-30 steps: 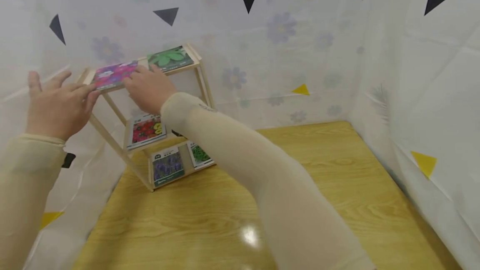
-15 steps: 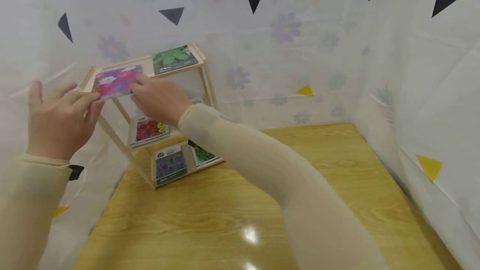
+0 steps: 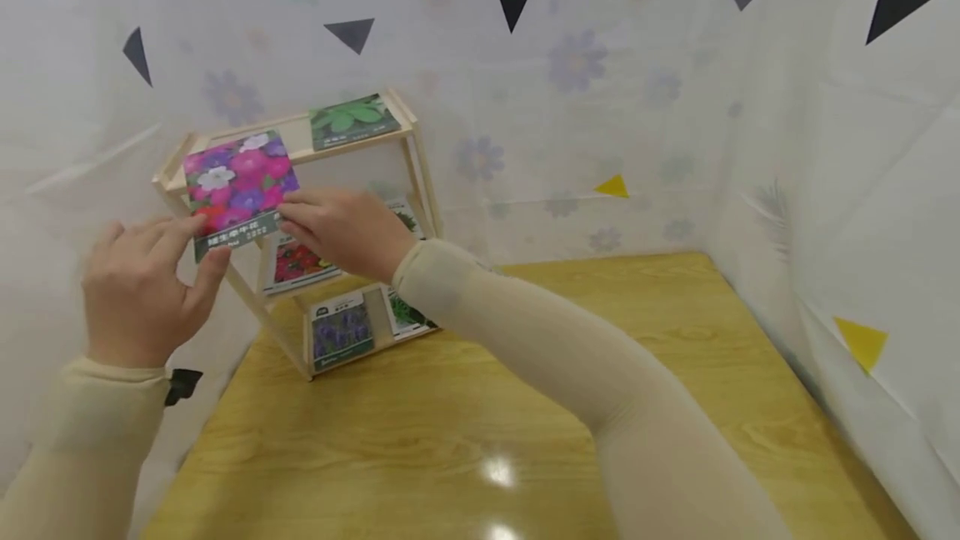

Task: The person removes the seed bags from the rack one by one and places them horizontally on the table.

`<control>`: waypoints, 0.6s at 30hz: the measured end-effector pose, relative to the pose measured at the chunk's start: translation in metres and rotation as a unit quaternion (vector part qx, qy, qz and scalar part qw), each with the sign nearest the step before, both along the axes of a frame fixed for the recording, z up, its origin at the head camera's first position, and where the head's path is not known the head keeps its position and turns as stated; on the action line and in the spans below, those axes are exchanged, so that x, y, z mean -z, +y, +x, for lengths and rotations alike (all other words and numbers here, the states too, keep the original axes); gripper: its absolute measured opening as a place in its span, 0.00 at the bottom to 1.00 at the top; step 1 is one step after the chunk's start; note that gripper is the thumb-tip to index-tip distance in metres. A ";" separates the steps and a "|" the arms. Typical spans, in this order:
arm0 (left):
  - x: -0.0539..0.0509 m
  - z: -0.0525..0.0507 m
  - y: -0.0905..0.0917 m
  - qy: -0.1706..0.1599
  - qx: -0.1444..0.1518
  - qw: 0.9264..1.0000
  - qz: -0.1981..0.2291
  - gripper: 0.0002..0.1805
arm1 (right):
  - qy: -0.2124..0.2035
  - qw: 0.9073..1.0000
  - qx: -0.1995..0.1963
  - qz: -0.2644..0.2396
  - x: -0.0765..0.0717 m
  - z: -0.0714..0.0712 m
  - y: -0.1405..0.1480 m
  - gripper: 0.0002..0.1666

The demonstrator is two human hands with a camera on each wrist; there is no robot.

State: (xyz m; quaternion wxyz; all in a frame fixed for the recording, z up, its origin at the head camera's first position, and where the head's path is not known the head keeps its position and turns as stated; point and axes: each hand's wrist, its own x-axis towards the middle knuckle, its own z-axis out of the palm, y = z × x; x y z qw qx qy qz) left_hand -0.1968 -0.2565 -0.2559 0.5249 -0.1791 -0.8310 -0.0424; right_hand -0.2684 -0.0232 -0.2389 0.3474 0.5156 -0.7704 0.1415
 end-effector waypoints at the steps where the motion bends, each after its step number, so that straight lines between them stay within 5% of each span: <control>1: 0.002 0.000 0.001 -0.001 0.009 1.000 0.011 0.42 | 0.006 1.000 -0.002 -0.002 0.002 0.000 0.001 0.19; 9: 0.014 -0.002 0.005 -0.039 0.051 0.990 0.123 0.25 | 0.029 0.999 -0.008 -0.013 0.009 -0.003 0.003 0.19; 18: 0.015 -0.013 0.002 -0.118 0.061 0.961 0.242 0.23 | 0.009 1.000 -0.004 0.007 0.017 -0.008 0.003 0.20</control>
